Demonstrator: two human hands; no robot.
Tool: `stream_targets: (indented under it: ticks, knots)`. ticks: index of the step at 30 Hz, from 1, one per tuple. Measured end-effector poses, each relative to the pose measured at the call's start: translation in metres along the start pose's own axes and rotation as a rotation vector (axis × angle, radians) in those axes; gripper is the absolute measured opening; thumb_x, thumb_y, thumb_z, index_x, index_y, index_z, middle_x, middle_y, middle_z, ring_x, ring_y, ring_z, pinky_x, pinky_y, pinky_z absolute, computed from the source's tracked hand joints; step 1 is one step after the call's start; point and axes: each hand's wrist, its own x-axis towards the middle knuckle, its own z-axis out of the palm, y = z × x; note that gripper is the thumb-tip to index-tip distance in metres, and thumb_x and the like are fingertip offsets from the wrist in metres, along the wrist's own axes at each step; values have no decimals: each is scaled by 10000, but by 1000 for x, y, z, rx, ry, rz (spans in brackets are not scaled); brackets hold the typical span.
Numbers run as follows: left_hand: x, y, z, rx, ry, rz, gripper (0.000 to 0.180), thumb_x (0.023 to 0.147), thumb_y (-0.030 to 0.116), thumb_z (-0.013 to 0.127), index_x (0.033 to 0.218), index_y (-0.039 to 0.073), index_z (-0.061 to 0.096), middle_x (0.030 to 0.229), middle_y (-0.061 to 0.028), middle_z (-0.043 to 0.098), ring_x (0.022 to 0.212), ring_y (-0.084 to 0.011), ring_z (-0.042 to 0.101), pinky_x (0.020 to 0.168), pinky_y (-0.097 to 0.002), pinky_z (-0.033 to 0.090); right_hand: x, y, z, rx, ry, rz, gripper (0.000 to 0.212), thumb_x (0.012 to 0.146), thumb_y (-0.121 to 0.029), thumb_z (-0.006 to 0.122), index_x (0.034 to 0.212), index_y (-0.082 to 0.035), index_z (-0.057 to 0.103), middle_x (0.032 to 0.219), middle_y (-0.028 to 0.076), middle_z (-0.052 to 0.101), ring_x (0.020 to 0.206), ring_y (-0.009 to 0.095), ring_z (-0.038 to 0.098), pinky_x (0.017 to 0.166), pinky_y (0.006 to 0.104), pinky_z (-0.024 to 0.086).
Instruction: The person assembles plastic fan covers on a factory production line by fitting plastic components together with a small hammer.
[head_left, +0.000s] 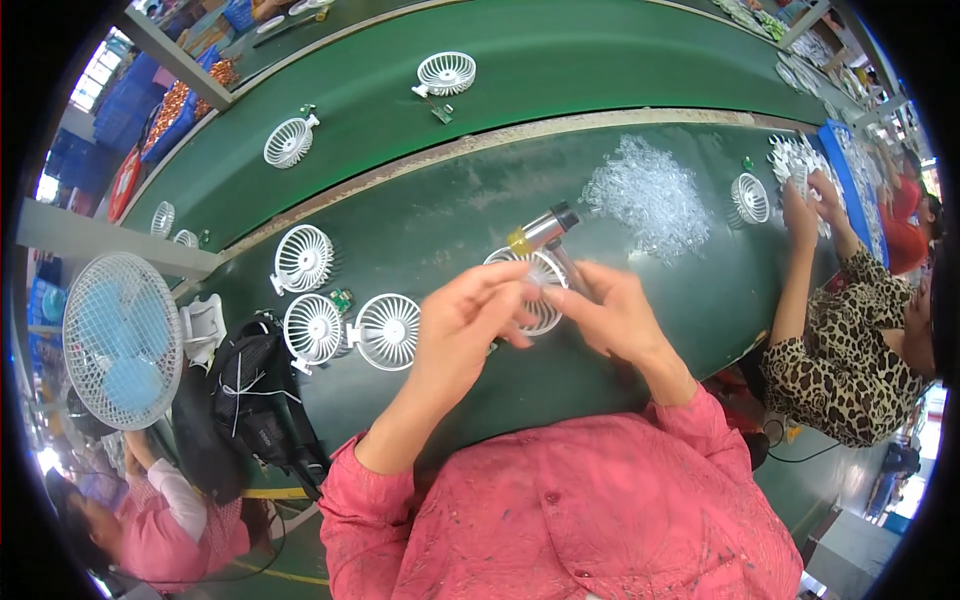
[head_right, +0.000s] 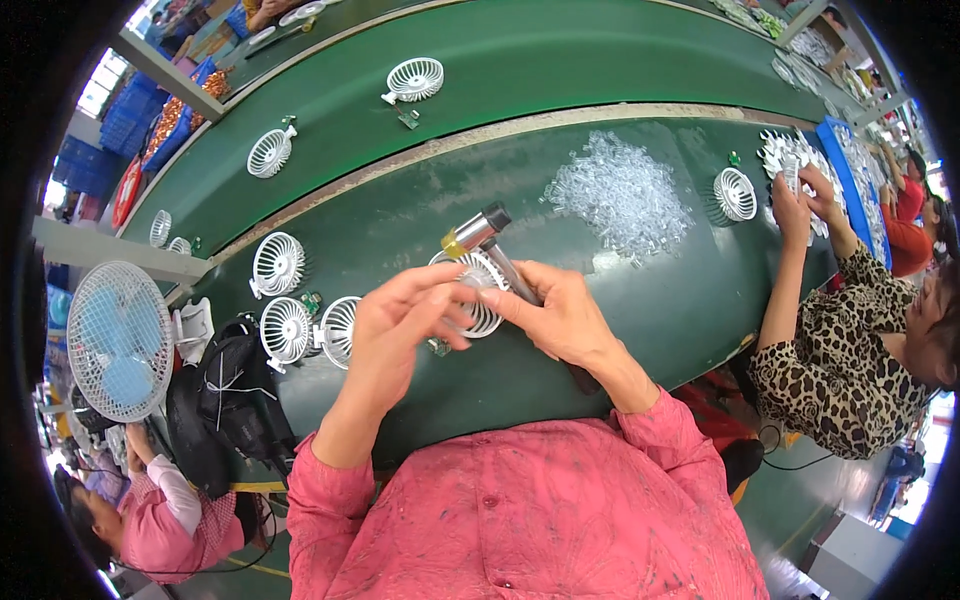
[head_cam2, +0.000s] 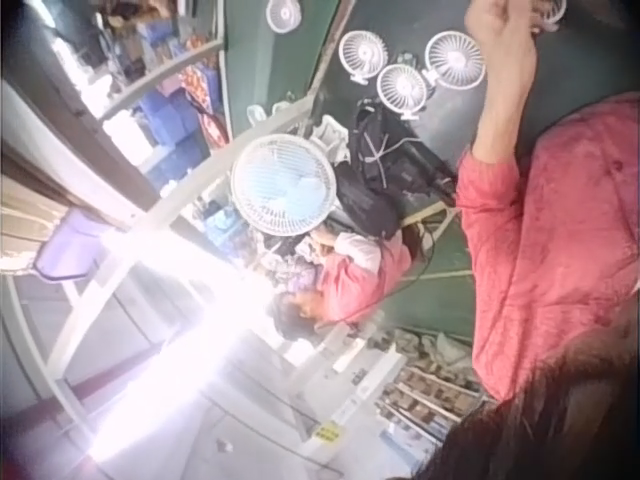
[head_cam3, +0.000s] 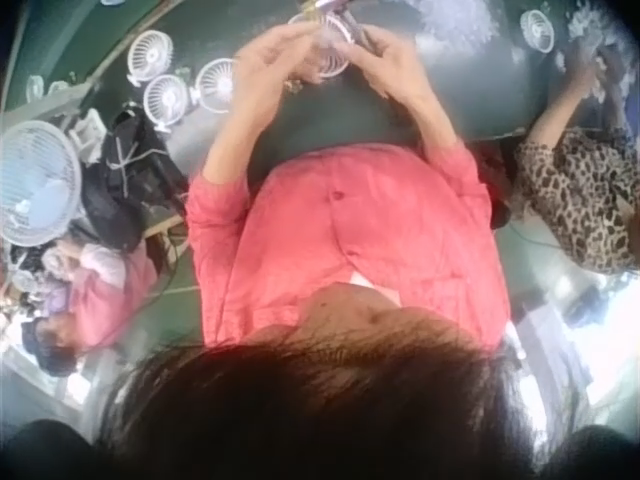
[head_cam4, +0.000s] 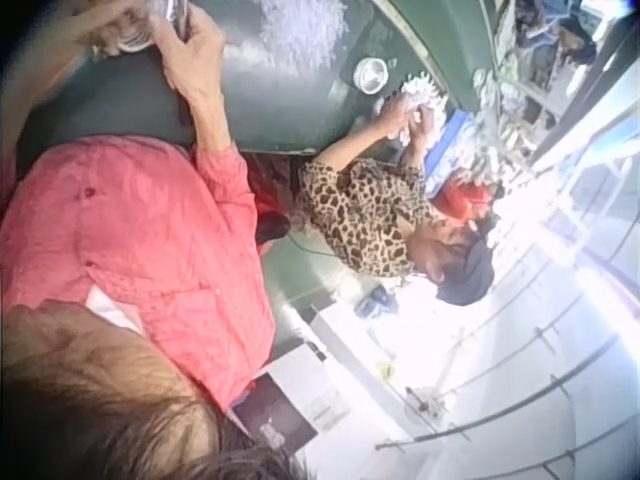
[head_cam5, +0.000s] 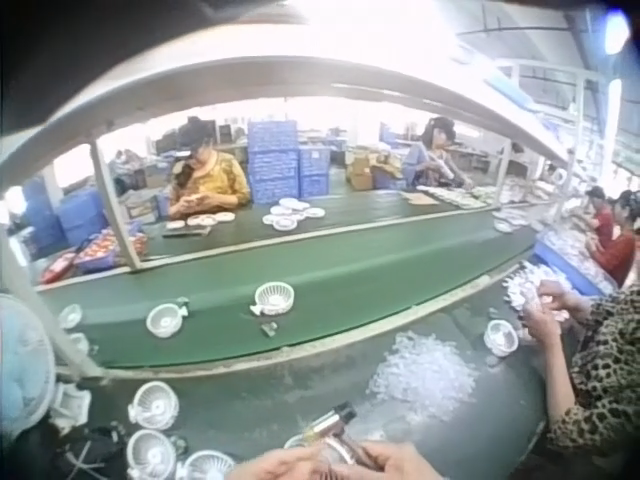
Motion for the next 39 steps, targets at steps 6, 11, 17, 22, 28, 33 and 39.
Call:
stream_targets:
  ticks: [6, 11, 17, 22, 28, 33, 39]
  knots:
    - [-21, -24, -28, -43, 216, -6, 371, 967, 129, 585, 1279, -39, 476, 1048, -137, 625, 688, -143, 607, 506, -260, 525, 11, -1, -16, 136, -120, 49, 361, 946, -339, 649, 825, 0, 626, 527, -32, 481, 376, 40, 391, 346, 234, 269]
    - [-29, -35, -24, -189, 23, -330, 472, 985, 276, 575, 1297, -54, 446, 935, -99, 564, 634, -158, 612, 437, -274, 517, 22, -7, -15, 139, -228, 89, 377, 959, -353, 628, 790, -17, 614, 532, -38, 469, 393, 32, 380, 350, 237, 265]
    - [-31, -39, -21, -367, -82, -330, 394, 1026, 289, 477, 1260, -28, 488, 1080, -272, 651, 577, -166, 615, 441, -284, 521, 35, -12, -6, 116, -297, 110, 407, 959, -387, 619, 753, -36, 605, 533, -46, 457, 397, 31, 364, 351, 235, 252]
    - [-29, -40, -14, -522, -12, -237, 353, 1036, 269, 460, 1244, -17, 458, 1091, -249, 643, 675, -180, 646, 513, -294, 555, 33, -9, 13, -150, -43, -64, 405, 937, -389, 643, 882, 11, 666, 552, -24, 459, 470, 54, 412, 409, 273, 306]
    - [-24, -42, -12, -480, 214, -46, 296, 1018, 246, 514, 1188, 14, 446, 954, -158, 629, 690, -177, 630, 493, -291, 515, 9, 36, 41, 2, 58, -312, 422, 874, -241, 737, 1170, 33, 612, 720, 22, 594, 664, 46, 477, 571, 260, 437]
    - [-16, -49, -1, -367, 329, 87, 299, 983, 182, 582, 1142, 28, 381, 793, -114, 605, 561, -158, 588, 418, -262, 461, 7, 34, 46, -188, 13, -205, 318, 876, -198, 719, 1048, 54, 629, 748, 66, 665, 640, 87, 571, 562, 267, 470]
    - [-21, -55, 2, -131, 355, 68, 319, 980, 180, 586, 1134, 11, 364, 765, -119, 593, 521, -159, 580, 377, -255, 447, 0, -6, 23, 112, -280, 197, 98, 883, -108, 666, 894, -12, 662, 698, 19, 650, 440, 35, 438, 371, 218, 283]
